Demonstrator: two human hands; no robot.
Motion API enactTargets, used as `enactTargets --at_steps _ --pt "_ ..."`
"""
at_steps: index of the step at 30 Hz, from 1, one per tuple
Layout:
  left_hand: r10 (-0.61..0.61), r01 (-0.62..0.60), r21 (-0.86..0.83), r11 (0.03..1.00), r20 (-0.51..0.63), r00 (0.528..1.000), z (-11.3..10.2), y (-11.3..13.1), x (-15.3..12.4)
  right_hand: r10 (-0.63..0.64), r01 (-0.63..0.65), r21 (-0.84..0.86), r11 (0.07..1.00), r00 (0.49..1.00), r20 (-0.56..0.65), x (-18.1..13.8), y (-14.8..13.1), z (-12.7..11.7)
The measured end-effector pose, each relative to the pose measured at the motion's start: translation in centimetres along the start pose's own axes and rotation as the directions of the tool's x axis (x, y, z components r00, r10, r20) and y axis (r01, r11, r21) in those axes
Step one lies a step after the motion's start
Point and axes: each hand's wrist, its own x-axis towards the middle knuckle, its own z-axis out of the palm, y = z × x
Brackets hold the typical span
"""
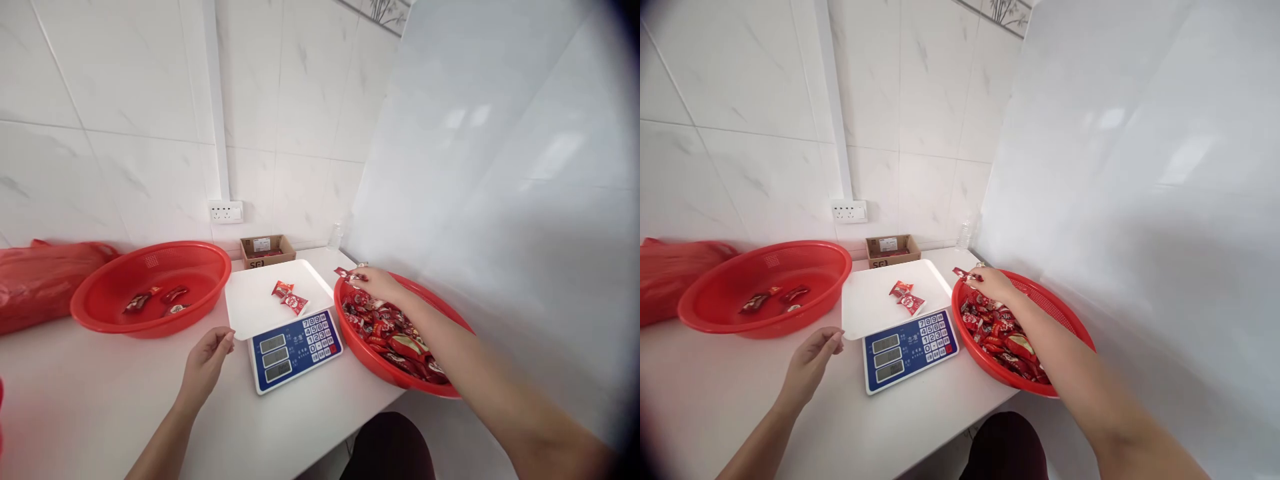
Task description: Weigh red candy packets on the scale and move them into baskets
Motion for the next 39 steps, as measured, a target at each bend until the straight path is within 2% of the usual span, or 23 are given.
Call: enactTargets --at_steps 5,9,12,15,18,20,22,24,26,28,30,32,35,39 --pt "-0.011 0.011 -0.015 1.0 0.0 1.0 -0.1 0.0 -0.1 -0.146 0.146 -0.097 0.985 0.989 0.009 2.0 -5.5 1.8" --pt "-0.008 0.008 -0.026 1.0 -0.012 1.0 -0.3 0.1 -0.1 -0.173 0.173 -0.1 0.98 0.985 0.009 2.5 -6.8 2.2" --pt "-0.005 0.004 -0.031 1.0 -0.025 1.0 -0.4 0.1 0.0 -0.132 0.131 -0.065 0.989 0.991 -0.024 2.2 -5.4 1.4" --pt "-0.009 0.008 -0.029 1.0 -0.026 1.0 -0.4 0.1 0.0 -0.054 0.053 -0.017 0.998 0.998 -0.021 1.4 -2.6 0.3" --pt "-0.026 0.026 0.001 1.0 -0.037 0.999 -0.3 0.1 0.0 0.041 -0.041 0.015 0.999 0.999 0.027 -0.4 1.0 -0.8" --pt "-0.035 0.036 0.028 0.999 -0.045 0.998 -0.2 0.2 0.1 0.08 -0.084 0.029 0.996 0.991 0.107 -2.3 3.4 -1.4" --pt "-0.04 0.042 0.045 0.998 -0.046 0.998 -0.2 0.1 0.3 0.091 -0.108 0.045 0.993 0.953 0.289 -4.7 5.3 -1.5" --pt "-0.048 0.05 0.063 0.997 -0.042 0.998 -0.2 -0.2 0.3 0.124 -0.154 0.018 0.988 0.855 0.503 -7.3 6.4 -0.9" --pt "-0.058 0.061 0.086 0.994 -0.031 0.998 -0.2 -0.6 0.3 0.233 -0.223 -0.093 0.97 0.767 0.598 -9.7 6.8 0.6" --pt "-0.066 0.067 0.102 0.993 -0.016 0.998 -0.1 -1.1 0.3 0.332 -0.273 -0.19 0.943 0.762 0.556 -11.4 6.7 2.5" --pt "-0.064 0.064 0.111 0.992 -0.003 0.998 0.0 -1.4 0.3 0.335 -0.263 -0.214 0.941 0.821 0.462 -12.2 6.6 4.0" --pt "-0.055 0.055 0.123 0.991 -0.001 0.998 0.1 -1.4 0.3 0.273 -0.232 -0.154 0.961 0.89 0.366 -12.2 6.8 4.7" --pt "-0.034 0.034 0.135 0.99 -0.005 0.999 0.1 -1.3 0.3 0.241 -0.249 0.005 0.969 0.943 0.23 -11.0 7.8 3.9" --pt "-0.033 0.035 0.141 0.989 -0.019 0.999 0.0 -1.1 0.4 0.294 -0.304 0.113 0.946 0.951 0.098 -9.1 9.1 1.5"
